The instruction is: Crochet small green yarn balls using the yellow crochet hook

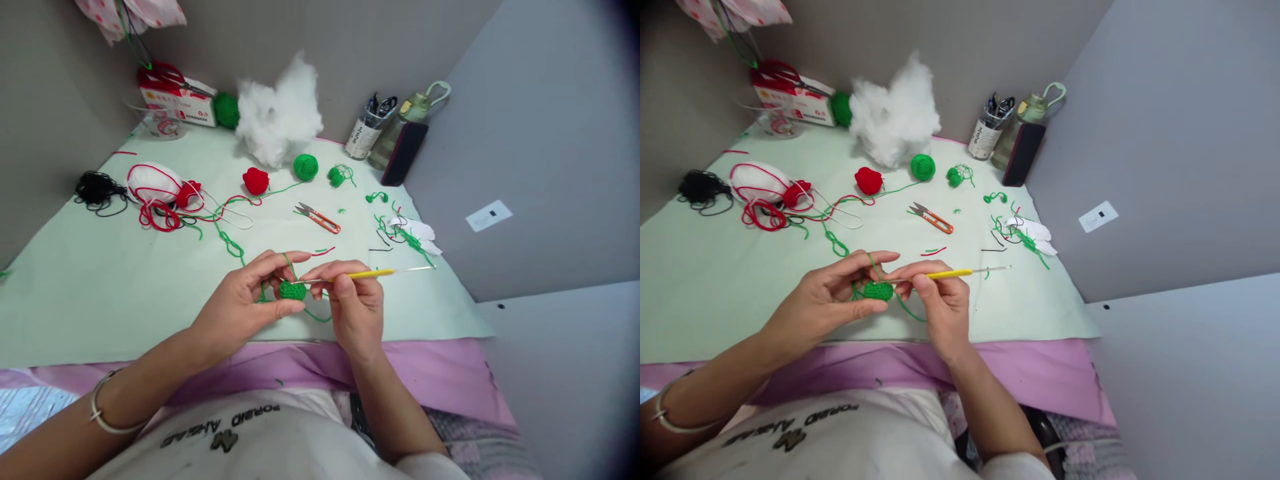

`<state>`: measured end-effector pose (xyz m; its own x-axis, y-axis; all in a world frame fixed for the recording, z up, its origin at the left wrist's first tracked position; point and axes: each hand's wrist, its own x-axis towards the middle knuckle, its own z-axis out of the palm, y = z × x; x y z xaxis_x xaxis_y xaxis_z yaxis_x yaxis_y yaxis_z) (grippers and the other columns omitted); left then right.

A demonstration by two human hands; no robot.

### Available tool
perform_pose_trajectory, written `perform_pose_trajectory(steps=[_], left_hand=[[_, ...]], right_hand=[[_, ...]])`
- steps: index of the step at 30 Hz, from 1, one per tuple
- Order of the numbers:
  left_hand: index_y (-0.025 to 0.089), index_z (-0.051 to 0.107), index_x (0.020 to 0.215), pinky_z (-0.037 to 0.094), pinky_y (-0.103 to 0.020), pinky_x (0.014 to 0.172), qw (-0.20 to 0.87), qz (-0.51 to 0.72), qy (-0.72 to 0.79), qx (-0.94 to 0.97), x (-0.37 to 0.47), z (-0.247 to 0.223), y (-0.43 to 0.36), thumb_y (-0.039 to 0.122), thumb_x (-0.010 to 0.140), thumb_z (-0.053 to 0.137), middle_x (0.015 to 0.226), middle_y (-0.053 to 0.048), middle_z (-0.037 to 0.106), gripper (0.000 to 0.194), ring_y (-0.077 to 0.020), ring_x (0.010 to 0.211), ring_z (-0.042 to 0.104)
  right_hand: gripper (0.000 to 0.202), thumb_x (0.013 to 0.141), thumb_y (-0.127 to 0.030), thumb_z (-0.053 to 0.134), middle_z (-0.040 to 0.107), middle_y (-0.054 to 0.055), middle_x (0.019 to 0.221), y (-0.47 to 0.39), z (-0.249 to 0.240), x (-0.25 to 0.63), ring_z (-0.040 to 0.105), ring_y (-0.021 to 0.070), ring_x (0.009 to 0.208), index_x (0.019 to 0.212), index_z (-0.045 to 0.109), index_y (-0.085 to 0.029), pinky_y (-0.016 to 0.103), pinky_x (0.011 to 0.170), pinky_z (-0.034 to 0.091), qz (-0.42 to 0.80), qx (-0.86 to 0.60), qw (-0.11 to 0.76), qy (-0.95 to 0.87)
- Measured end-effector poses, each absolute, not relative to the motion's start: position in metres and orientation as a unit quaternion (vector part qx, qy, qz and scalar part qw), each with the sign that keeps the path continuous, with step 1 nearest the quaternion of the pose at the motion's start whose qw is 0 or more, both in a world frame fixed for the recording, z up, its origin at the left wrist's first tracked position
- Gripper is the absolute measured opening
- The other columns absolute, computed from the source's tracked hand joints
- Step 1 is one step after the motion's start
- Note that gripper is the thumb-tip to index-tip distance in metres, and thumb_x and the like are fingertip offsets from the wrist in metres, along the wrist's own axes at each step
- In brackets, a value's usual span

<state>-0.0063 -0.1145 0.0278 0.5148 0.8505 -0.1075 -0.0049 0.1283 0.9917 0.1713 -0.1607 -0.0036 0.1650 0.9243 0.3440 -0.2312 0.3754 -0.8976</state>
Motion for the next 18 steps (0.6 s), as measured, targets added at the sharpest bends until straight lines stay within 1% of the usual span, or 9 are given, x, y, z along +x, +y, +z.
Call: perform_pose_trajectory(steps=[3, 6, 11, 14, 18], left_hand=[[0.029, 0.078, 0.125, 0.049, -0.032, 0.081, 0.639, 0.326, 0.374, 0.588, -0.007, 0.027, -0.114, 0.021, 0.075, 0.084, 0.091, 0.001, 0.057, 0.052, -0.0165, 0.088, 0.055], [0.03, 0.078, 0.125, 0.049, -0.032, 0.078, 0.625, 0.32, 0.377, 0.604, -0.006, 0.028, -0.114, 0.023, 0.076, 0.083, 0.092, 0.001, 0.057, 0.051, -0.017, 0.088, 0.055], [0.029, 0.077, 0.127, 0.05, -0.033, 0.082, 0.596, 0.319, 0.374, 0.635, -0.005, 0.027, -0.113, 0.022, 0.077, 0.081, 0.091, 0.001, 0.057, 0.051, -0.0165, 0.088, 0.057], [0.029, 0.077, 0.126, 0.05, -0.033, 0.08, 0.58, 0.32, 0.368, 0.653, -0.006, 0.024, -0.112, 0.021, 0.079, 0.08, 0.089, 0.001, 0.057, 0.048, -0.0162, 0.086, 0.057], [0.028, 0.077, 0.126, 0.05, -0.031, 0.08, 0.555, 0.334, 0.357, 0.673, -0.008, 0.016, -0.112, 0.016, 0.082, 0.075, 0.091, 0.001, 0.058, 0.046, -0.0156, 0.086, 0.059]], right_hand=[[0.017, 0.104, -0.033, 0.062, 0.082, 0.002, 0.093, -0.16, -0.002, 0.175, 0.072, 0.0126, 0.074, 0.098, 0.077, -0.026, 0.027, 0.068, 0.059, 0.453, -0.354, 0.662, -0.48], [0.018, 0.104, -0.035, 0.062, 0.082, 0.004, 0.091, -0.159, 0.0, 0.178, 0.073, 0.0139, 0.073, 0.098, 0.076, -0.025, 0.028, 0.067, 0.06, 0.45, -0.358, 0.654, -0.491], [0.019, 0.104, -0.036, 0.061, 0.082, 0.004, 0.09, -0.16, 0.001, 0.183, 0.073, 0.0145, 0.073, 0.098, 0.076, -0.024, 0.029, 0.067, 0.06, 0.435, -0.357, 0.634, -0.53], [0.018, 0.105, -0.031, 0.06, 0.082, 0.004, 0.095, -0.162, 0.003, 0.185, 0.073, 0.0146, 0.075, 0.101, 0.076, -0.024, 0.03, 0.068, 0.061, 0.38, -0.381, 0.612, -0.579], [0.019, 0.104, -0.018, 0.056, 0.081, 0.006, 0.099, -0.166, 0.007, 0.185, 0.076, 0.0171, 0.089, 0.108, 0.074, -0.023, 0.033, 0.08, 0.063, 0.231, -0.393, 0.56, -0.692]])
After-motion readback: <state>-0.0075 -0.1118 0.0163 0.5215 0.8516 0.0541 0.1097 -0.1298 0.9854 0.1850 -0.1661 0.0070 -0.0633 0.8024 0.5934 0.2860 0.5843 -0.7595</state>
